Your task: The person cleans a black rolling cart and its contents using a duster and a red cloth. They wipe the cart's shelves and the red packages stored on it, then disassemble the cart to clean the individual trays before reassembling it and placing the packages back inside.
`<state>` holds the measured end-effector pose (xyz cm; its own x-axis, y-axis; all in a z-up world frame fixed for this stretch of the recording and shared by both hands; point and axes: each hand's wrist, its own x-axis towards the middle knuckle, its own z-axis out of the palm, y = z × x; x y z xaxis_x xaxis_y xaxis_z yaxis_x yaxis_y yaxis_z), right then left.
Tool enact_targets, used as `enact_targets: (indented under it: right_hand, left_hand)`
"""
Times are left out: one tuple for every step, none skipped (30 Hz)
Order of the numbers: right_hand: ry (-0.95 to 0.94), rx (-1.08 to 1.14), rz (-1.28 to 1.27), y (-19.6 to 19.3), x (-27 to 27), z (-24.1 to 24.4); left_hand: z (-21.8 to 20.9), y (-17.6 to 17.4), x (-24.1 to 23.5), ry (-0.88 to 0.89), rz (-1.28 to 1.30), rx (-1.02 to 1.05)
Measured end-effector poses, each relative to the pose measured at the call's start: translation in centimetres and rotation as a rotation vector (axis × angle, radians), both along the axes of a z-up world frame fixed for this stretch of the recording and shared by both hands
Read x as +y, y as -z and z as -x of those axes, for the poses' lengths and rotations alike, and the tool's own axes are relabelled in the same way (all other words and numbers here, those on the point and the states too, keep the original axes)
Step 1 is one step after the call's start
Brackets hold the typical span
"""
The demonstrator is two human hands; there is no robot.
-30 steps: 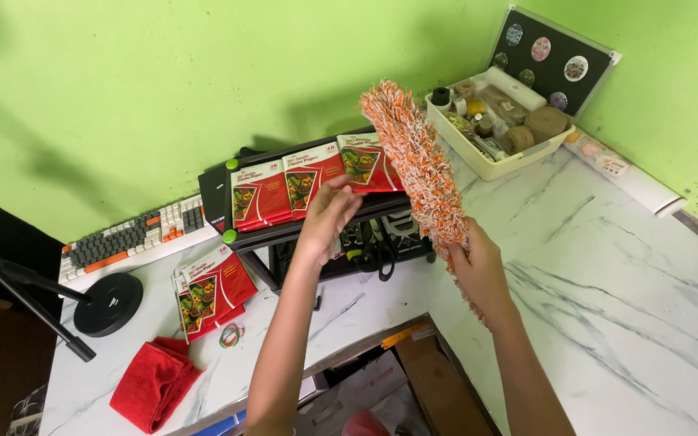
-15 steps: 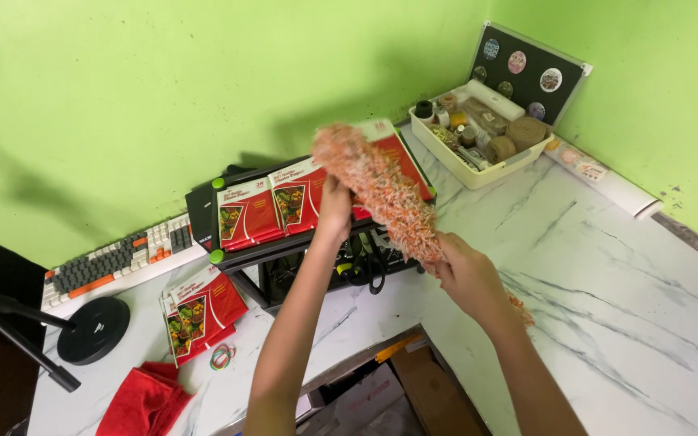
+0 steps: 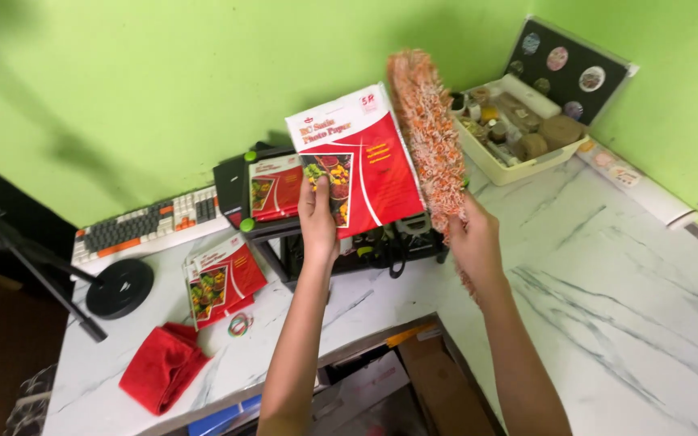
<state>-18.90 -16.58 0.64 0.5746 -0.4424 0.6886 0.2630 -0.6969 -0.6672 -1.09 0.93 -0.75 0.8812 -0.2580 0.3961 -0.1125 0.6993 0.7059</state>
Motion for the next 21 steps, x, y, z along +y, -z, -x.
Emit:
enact_targets:
  right_hand:
    - [-0.009,-0.001,-0.004,5.3,-0.5,-2.1]
    - [-0.281,0.150,-0.322,10.7,-0.6,-3.8]
    - [-0.554,0.303,-0.634,15.8,-0.4,-5.4]
    - [-0.561,0.303,-0.635,14.0,2.6,-4.4]
    - [-0.571,0.324,-0.571,12.2,5.5,-3.2]
    - [-0.580,0.344,-0.506,10.5,8.5,-2.1]
    - [-0.595,0.348,-0.503,11.4,7.6,-3.1]
    - [-0.590,0.332,-0.580,12.4,6.7,-4.1]
    - [-0.589,0.325,-0.664,13.6,6.4,-5.0]
    - [-0.609,0.338,-0.668,11.9,7.5,-4.7]
    - [-0.634,0.308,-0.805,10.1,8.3,-4.5]
    - [-0.655,0.279,-0.943,8.4,9.1,-4.3]
    - [-0.664,0.284,-0.941,8.3,10.0,-4.6]
    - [-0.643,0.347,-0.927,8.2,10.9,-4.9]
    - [-0.621,0.414,-0.915,8.3,11.8,-5.0]
    - [-0.631,0.423,-0.914,12.0,12.1,-5.8]
    - [-0.704,0.482,-0.667,15.6,12.3,-6.6]
    - [-0.771,0.531,-0.416,19.2,12.6,-7.4]
    - [-0.786,0.534,-0.405,17.9,13.6,-7.0]
    - [-0.817,0.567,-0.412,16.5,14.5,-6.6]
    - [-0.850,0.601,-0.421,15.3,15.7,-6.1]
  left_hand:
    - [0.0,0.2,0.5,-0.009,-0.004,-0.001]
    - [0.0,0.3,0.9,0.022,-0.018,0.006]
    - [0.0,0.5,1.2,0.055,-0.029,0.014]
    - [0.7,-0.5,2.2,0.048,-0.031,0.013]
    - [1.4,-1.5,3.0,0.041,0.009,0.054]
    - [2.1,-2.4,3.9,0.034,0.049,0.096]
    - [1.4,-1.5,4.6,0.019,0.050,0.094]
    - [0.6,-0.6,5.3,-0.033,0.026,0.093]
    - [0.1,0.6,6.6,-0.092,-0.005,0.101]
    - [-0.3,1.4,7.8,-0.114,-0.010,0.107]
    - [-0.7,2.2,8.7,-0.111,0.033,0.164]
    - [-1.2,3.0,9.6,-0.109,0.076,0.221]
    - [-1.2,3.3,10.7,-0.119,0.079,0.220]
    - [-1.2,3.6,11.7,-0.140,0.090,0.231]
    - [-1.0,4.1,12.9,-0.163,0.099,0.245]
    - [-1.1,4.6,14.2,-0.175,0.101,0.248]
    - [-1.2,5.0,15.5,-0.195,0.112,0.253]
    - [-1.3,5.4,16.8,-0.215,0.124,0.258]
    - [-1.7,5.9,18.1,-0.231,0.132,0.254]
    - [-2.0,6.5,19.5,-0.287,0.139,0.278]
    - [-2.3,7.1,21.1,-0.345,0.144,0.302]
